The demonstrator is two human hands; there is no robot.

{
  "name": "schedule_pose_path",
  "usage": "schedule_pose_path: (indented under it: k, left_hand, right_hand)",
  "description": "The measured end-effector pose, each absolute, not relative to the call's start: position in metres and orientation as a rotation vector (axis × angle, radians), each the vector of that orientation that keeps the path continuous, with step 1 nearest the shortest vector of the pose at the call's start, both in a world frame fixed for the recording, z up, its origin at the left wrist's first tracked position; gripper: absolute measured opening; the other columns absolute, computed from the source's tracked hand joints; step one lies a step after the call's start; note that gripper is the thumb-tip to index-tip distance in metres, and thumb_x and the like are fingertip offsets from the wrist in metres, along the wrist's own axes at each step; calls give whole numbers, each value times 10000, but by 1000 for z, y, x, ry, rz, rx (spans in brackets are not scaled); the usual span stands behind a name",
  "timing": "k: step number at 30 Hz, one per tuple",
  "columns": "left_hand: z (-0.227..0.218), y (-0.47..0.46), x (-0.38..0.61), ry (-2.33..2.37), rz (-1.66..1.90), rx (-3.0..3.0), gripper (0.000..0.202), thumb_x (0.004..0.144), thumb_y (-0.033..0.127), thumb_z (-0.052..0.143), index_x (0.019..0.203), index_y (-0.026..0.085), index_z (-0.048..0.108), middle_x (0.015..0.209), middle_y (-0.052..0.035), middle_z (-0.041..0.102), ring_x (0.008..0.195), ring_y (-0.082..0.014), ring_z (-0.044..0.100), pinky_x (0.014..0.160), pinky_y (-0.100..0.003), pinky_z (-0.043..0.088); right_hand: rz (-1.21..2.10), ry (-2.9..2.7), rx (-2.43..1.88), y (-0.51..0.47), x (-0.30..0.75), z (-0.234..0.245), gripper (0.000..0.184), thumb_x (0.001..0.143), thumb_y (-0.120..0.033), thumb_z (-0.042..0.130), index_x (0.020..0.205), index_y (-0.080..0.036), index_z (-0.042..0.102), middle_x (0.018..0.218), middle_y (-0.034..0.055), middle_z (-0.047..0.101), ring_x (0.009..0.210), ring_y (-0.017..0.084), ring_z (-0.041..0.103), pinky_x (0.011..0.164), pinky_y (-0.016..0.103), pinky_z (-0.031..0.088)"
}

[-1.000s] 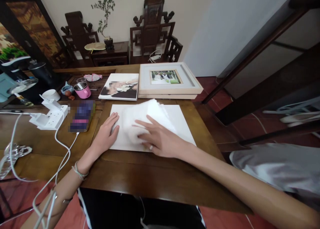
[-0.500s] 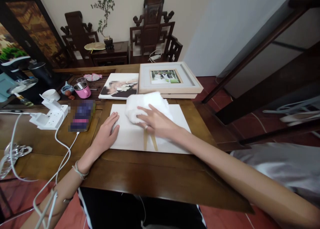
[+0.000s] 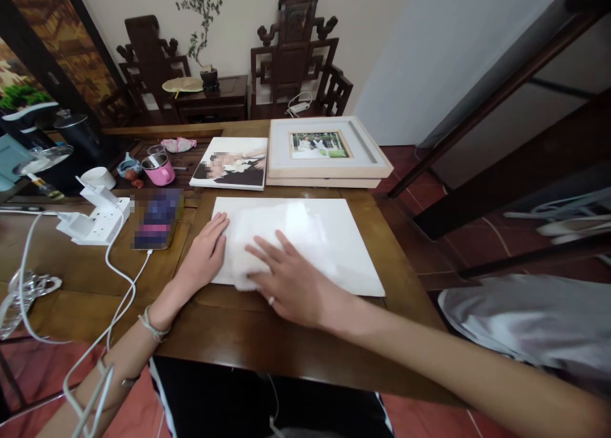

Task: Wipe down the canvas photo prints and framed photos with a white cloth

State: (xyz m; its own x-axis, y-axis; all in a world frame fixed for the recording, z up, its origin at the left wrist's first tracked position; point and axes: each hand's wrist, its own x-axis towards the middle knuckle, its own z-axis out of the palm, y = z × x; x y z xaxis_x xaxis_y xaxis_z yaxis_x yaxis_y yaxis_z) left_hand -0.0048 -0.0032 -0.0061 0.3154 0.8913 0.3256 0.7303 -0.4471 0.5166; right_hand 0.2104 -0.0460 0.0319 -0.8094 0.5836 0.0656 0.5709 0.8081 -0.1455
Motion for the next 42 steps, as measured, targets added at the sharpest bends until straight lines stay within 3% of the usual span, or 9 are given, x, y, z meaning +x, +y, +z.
schedule_pose_path:
  k: [5,9,16,20,24,30,37,42]
  left_hand:
    - [-9,-2,-7,1445,858,2324,435,941,248,362,1291,55,535,1412,-194,484,1369,-251,386,1151,-465,300]
    - [-9,-2,-8,1441,846,2334,432,937,225,353,1297,67,530,1421,-187,474,1372,-251,381,1144,-485,305]
    - [-8,-4,-5,1431,890,2321,431,935,243,380,1288,56,541,1406,-197,489,1363,-262,396,1142,-478,307]
    - [-4,-6,-4,1416,979,2277,447,944,274,398,1350,110,491,1411,-168,494,1338,-267,431,1132,-475,321]
    - [0,-9,-5,1328,1214,2051,502,977,341,365,1450,173,350,1479,-120,419,1369,-242,386,1157,-436,277]
    - [-2,-9,-5,1247,1452,1764,516,982,459,321,1422,201,403,1479,-84,427,1383,-241,361,1159,-411,271]
    - [-2,-10,-2,1436,1168,2026,490,994,410,278,1305,141,544,1380,-108,543,1312,-222,467,1135,-421,330]
    - [-3,-7,-1,1471,945,2194,445,977,354,320,1235,132,607,1367,-114,553,1331,-238,445,1141,-468,321]
  right_hand:
    - [323,-2906,-812,-92,211,41,288,806,-242,588,1068,-181,693,1440,214,421,1362,439,277,1081,675,162]
    - [363,-2917,-852,-81,212,42,355,785,-215,610,1135,-187,665,1456,190,411,1374,398,281,1102,629,183]
    - [85,-2767,-1172,5,205,33,381,893,-172,470,1258,-144,579,1421,173,469,1368,325,333,1113,555,218]
    - [-8,-2699,-1282,33,189,29,387,939,-216,404,1288,-136,550,1397,184,492,1356,355,337,1076,600,243]
    - [-31,-2760,-1056,16,177,27,389,916,-191,431,1277,-149,567,1449,195,421,1377,381,285,1078,639,193]
    - [226,-2897,-500,-40,187,33,339,843,-191,538,1162,-205,651,1440,160,447,1380,349,294,1105,612,173]
    - [602,-2859,-434,-54,231,51,247,832,-168,529,1041,-191,659,1310,96,594,1363,219,357,1154,486,180]
    - [525,-2724,-707,-25,247,48,271,860,-105,436,1018,-195,637,1225,77,644,1317,218,428,1139,483,251]
